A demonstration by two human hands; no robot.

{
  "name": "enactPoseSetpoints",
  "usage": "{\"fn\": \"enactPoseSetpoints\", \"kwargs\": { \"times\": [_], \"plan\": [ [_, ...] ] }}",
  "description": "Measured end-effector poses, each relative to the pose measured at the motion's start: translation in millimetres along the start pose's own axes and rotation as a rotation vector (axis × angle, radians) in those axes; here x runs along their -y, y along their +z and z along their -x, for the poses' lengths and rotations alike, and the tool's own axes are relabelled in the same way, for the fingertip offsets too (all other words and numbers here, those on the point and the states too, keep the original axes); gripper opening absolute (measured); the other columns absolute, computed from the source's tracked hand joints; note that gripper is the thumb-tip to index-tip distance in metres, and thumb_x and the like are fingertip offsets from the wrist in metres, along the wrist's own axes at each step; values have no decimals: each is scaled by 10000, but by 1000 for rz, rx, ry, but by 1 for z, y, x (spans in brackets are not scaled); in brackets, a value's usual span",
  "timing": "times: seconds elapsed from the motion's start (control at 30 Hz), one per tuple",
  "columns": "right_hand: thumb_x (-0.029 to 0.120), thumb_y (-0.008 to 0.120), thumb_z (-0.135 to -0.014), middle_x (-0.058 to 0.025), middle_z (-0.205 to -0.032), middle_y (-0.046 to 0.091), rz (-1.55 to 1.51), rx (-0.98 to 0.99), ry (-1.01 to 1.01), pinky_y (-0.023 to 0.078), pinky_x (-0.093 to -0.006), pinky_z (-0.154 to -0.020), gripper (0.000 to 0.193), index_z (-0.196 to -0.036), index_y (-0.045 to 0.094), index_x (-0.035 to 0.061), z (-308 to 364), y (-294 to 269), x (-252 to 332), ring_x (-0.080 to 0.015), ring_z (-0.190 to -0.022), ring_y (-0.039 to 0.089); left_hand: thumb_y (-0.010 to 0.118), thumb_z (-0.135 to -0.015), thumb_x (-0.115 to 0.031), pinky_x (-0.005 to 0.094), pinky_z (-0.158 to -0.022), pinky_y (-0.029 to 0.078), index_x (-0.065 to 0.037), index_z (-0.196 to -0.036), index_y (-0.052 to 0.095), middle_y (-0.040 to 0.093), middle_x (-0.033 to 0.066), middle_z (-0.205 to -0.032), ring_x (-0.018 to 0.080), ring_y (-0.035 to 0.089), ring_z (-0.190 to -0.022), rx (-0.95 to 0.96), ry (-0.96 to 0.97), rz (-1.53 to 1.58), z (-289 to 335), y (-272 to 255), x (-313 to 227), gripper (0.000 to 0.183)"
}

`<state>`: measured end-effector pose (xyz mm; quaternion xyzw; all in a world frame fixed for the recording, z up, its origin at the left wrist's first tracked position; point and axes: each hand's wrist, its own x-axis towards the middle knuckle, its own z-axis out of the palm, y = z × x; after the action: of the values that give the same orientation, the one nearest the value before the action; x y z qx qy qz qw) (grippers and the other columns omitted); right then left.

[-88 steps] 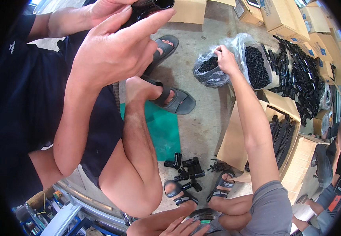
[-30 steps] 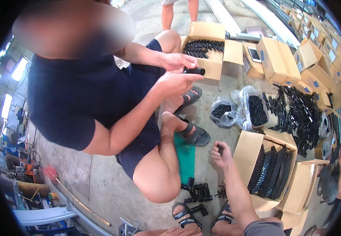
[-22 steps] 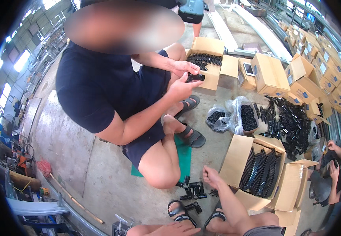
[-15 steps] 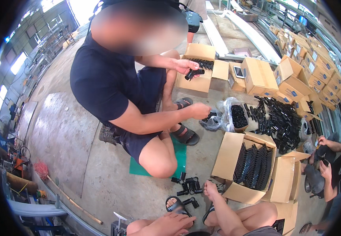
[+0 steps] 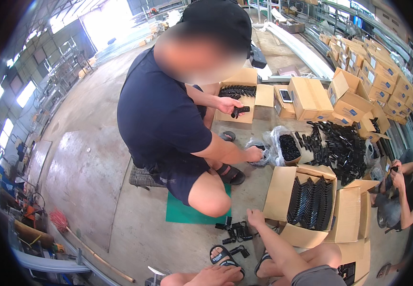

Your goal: The person assembles black plastic pipe fittings by hand, inserting smaller components into larger ones while sitting on the floor surrounded by boxes of parts.

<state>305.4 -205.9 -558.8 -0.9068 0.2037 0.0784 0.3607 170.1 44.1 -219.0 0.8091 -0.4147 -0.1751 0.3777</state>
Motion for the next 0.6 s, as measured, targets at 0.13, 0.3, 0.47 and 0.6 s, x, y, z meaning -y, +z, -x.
{"fn": "enactPoseSetpoints", "kwargs": {
  "times": [0.13,0.3,0.47,0.6],
  "plan": [
    [411,506,-954,-202,-882,700,286,-3,-107,537,-526,-753,401,-901,692,60,-9,7,27,-400,-835,678,614,-840,-213,462,-757,492,-121,-1058,632,660,127,-952,333,642,-889,140,-143,-5,-17,-20,-8,237],
    [406,498,-971,-174,-851,703,364,2,-134,556,-489,-701,354,-984,636,81,-15,22,-3,-369,-808,693,686,-724,-209,478,-801,467,-117,-1125,599,634,141,-967,333,618,-919,297,-206,122,-49,-62,-31,420],
    [382,509,-973,-129,-865,654,436,-37,-273,557,-444,-626,294,-981,610,106,-14,28,-34,-325,-796,678,752,-614,-192,458,-814,450,-76,-1156,589,628,122,-966,344,589,-955,208,-233,100,-59,-79,-38,578],
    [355,564,-943,-87,-916,582,472,-181,-447,543,-420,-614,243,-941,597,114,-10,24,-53,-276,-857,623,743,-602,-169,455,-799,452,-25,-1133,569,625,137,-971,361,581,-949,130,-258,-11,-53,-52,-23,577]
  ]
}}
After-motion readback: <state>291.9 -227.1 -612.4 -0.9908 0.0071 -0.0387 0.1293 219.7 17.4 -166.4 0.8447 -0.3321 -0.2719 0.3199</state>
